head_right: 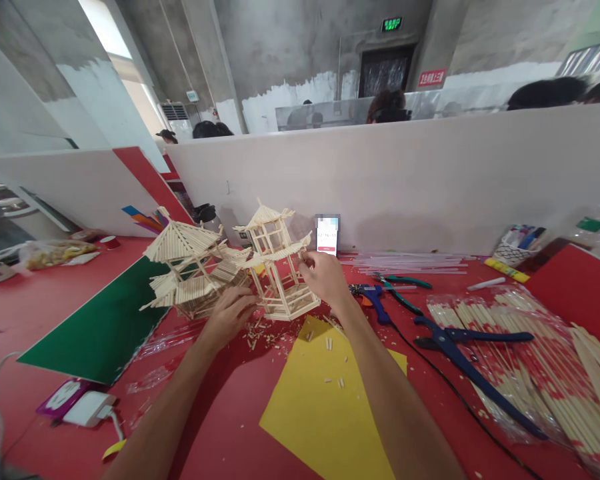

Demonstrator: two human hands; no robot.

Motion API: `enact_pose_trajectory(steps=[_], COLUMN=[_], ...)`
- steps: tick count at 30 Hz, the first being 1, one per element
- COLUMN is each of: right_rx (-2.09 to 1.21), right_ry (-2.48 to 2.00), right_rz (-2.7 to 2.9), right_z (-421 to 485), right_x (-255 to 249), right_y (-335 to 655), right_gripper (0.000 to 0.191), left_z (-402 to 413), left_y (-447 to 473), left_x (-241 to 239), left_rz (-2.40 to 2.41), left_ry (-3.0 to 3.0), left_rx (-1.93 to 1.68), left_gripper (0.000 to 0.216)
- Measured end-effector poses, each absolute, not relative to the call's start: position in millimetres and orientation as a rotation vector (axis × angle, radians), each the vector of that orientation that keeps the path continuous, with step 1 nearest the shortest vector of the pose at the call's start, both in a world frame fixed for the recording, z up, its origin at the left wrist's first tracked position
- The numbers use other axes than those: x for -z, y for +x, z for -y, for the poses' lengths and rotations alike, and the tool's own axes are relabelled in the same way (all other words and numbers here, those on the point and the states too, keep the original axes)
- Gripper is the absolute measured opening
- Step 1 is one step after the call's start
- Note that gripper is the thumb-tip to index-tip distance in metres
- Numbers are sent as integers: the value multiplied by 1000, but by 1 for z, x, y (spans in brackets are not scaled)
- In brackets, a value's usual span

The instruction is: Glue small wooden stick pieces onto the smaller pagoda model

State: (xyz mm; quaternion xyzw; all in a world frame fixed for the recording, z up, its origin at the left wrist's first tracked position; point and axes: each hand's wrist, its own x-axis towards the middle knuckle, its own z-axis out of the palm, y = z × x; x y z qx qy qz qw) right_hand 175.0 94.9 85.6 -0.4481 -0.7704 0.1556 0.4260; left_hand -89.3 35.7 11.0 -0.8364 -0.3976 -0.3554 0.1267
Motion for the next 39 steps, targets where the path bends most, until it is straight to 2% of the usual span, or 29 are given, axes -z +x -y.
enact_pose_trajectory(steps=[31, 35, 39], right_rx=[-352, -365, -394], right_ry=[-1157, -1148, -1140], right_rz=[1944, 1936, 1912], right_z=[-96, -96, -95], right_x=[-86, -87, -87], right_y=[176, 177, 177], right_gripper=[22, 21, 19], left_z=[-33, -31, -25], left_y=[-86, -87, -82], left_x=[-11, -12, -16], left_rz=[1162, 1182, 1191], left_ry=[-2439, -2446, -2386], left_rx=[1081, 1086, 1176], left_gripper=[10, 13, 26])
